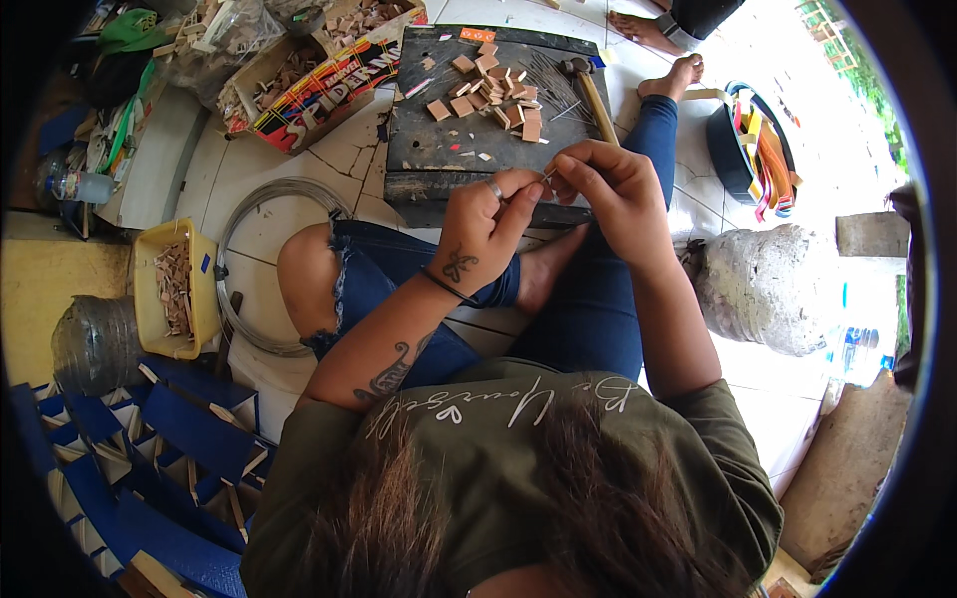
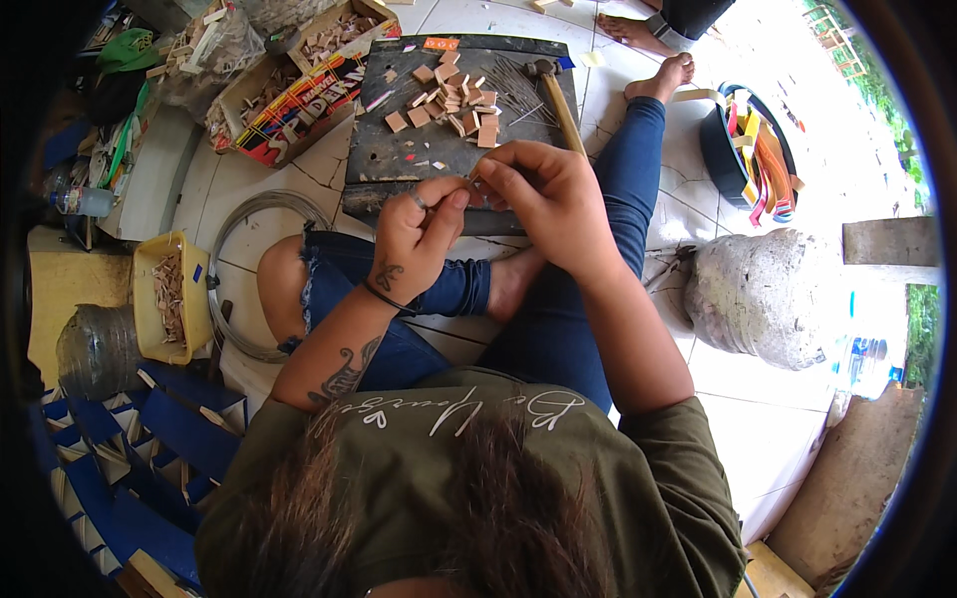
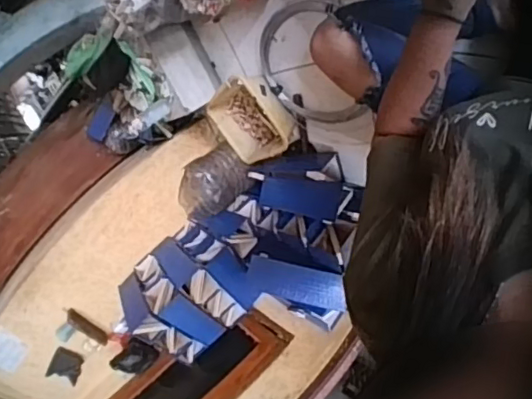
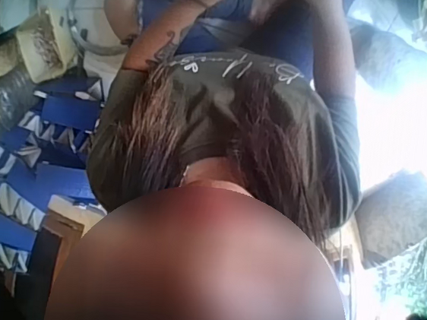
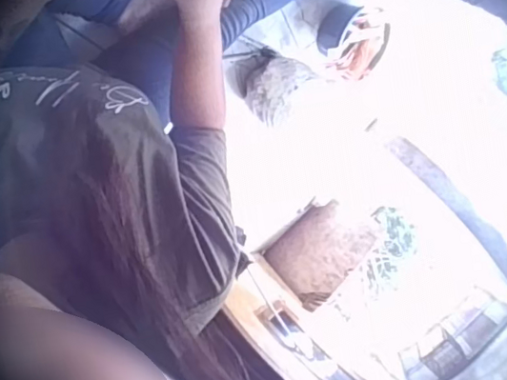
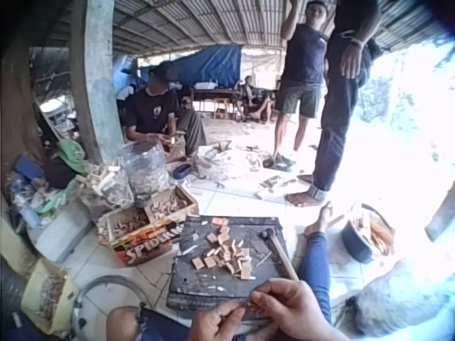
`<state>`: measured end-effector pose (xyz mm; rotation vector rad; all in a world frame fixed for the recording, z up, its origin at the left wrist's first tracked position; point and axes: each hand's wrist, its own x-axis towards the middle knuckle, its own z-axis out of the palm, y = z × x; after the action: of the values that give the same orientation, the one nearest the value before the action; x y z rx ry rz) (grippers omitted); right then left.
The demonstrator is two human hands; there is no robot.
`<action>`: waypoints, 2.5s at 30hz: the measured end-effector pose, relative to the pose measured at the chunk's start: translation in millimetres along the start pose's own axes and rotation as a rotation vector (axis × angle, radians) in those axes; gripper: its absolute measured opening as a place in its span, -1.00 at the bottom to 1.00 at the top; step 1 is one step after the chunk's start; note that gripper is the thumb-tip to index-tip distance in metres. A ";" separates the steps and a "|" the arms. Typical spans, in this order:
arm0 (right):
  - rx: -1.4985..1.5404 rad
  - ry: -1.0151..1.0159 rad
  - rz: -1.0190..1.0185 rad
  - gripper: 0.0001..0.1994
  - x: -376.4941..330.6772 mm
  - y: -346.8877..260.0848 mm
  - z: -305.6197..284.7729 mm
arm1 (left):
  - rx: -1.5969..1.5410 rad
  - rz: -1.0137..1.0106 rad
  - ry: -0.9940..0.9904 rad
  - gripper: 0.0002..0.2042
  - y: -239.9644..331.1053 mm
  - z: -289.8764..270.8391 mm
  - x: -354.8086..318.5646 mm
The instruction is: The person sits on the floor and assembles small wooden blocks by inserting nails and tapping them with a hammer. They handle the blocks and nails by hand, occasionally adjusting the position of the pieces on a small work surface.
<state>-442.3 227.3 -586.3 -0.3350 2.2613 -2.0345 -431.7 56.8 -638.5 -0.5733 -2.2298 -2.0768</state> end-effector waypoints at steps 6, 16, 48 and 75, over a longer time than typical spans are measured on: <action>0.023 -0.009 -0.009 -0.84 -0.3 -0.9 1.8 | -0.010 0.038 0.029 -0.87 0.9 1.3 -1.6; -0.325 -0.034 -0.288 -0.88 3.2 -4.6 -1.6 | -0.177 -0.004 0.040 -0.88 3.4 2.6 0.2; 0.074 0.008 -0.060 -0.82 -4.7 -1.8 17.0 | -0.047 0.082 0.161 -0.87 -2.1 5.3 -9.1; 0.055 0.121 0.067 -0.88 13.6 38.4 -0.6 | 0.049 -0.075 0.023 -0.86 -26.4 -3.5 9.6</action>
<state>-459.8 228.6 -623.1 -0.1333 2.2449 -2.1323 -449.2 54.7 -660.7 -0.4682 -2.3166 -2.0448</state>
